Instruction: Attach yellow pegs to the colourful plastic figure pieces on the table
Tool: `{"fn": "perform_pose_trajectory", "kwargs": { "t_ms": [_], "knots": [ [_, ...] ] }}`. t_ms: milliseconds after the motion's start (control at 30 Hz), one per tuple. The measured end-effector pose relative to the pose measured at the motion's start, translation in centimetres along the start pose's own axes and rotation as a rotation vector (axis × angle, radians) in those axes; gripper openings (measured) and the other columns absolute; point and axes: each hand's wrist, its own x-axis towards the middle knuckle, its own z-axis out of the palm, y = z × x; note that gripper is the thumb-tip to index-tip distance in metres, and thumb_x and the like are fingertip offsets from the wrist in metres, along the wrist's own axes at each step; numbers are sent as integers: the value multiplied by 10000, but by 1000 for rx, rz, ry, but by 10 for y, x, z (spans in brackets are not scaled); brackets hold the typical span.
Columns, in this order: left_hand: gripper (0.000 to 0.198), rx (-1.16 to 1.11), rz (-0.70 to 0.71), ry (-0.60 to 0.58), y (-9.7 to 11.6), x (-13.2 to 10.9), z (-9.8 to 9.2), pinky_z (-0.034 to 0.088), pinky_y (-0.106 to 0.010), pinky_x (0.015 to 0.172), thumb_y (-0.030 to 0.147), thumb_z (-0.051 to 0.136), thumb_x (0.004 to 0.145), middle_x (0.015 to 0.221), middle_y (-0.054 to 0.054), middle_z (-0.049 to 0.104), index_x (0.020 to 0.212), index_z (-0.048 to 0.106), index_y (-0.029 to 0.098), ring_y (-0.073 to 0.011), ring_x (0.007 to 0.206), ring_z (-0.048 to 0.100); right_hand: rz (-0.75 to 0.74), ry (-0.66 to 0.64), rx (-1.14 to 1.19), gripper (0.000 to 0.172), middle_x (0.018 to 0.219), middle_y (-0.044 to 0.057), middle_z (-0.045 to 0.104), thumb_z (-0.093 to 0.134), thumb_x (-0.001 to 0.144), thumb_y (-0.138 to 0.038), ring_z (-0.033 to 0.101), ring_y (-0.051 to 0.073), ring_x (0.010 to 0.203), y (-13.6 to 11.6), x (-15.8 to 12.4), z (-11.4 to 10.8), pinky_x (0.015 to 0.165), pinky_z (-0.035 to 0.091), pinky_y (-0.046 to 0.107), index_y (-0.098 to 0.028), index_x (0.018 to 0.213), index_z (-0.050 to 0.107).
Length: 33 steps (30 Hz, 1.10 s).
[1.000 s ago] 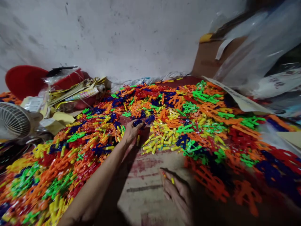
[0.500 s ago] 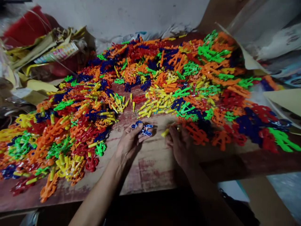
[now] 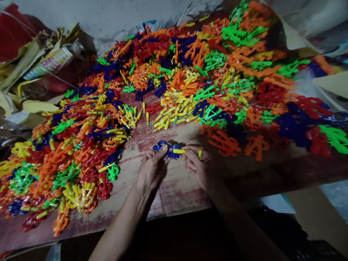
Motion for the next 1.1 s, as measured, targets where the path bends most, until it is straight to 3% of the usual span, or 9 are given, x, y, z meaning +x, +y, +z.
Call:
{"fn": "perform_pose_trajectory", "kwargs": {
  "t_ms": [200,333,467,567,700,900,1000,1100],
  "knots": [
    [185,90,120,-118,-10,-4,-1,574,-214,727,222,839,738,828,-45,744,853,725,133,-155,776,715,137,3,25,347,615,-35,566,773,723,-471,230,-6,366,-7,-2,-7,350,173,172,-161,722,616],
    [155,93,94,-176,-8,-3,-4,577,-228,770,211,812,768,889,-67,756,871,731,129,-170,823,722,172,-21,70,352,593,-48,540,784,718,-457,229,-5,371,-9,-2,-8,357,184,166,-167,686,585],
    [77,-14,-93,-133,-4,-1,-5,596,-327,869,169,768,801,857,-64,759,817,705,127,-184,812,733,188,-97,166,349,590,-71,520,802,685,-447,180,-8,382,-7,-3,-7,365,192,156,-169,832,652],
    [23,-71,-187,-97,-3,-1,-7,589,-379,915,152,701,859,861,-57,761,848,705,133,-179,799,739,213,-148,173,349,583,-80,496,770,722,-478,158,-5,388,-7,-5,-7,367,194,155,-171,805,626],
    [38,-34,-152,-113,-2,-4,-7,587,-373,919,146,729,836,848,-70,756,853,709,119,-193,813,740,208,-155,152,383,572,-88,478,759,732,-497,147,1,387,-6,-5,-7,366,185,161,-189,726,533],
    [221,-17,-40,-45,2,-10,4,614,-284,827,145,836,721,729,-41,729,655,626,127,-156,733,726,220,-131,196,457,519,-112,414,806,687,-493,141,6,374,-6,-2,-4,360,162,170,-205,671,451],
    [178,1,-38,-36,1,-10,6,619,-294,819,182,830,739,784,-57,747,715,665,120,-168,750,733,205,-101,169,449,498,-115,383,787,705,-503,134,10,373,-6,-2,-2,361,158,178,-207,665,452],
    [153,3,-29,-8,-1,-10,6,622,-306,813,209,817,758,823,-65,752,795,701,114,-180,776,734,153,-51,118,380,540,-91,446,772,710,-492,165,12,380,-6,-3,0,368,160,188,-201,715,526]
  ]
}}
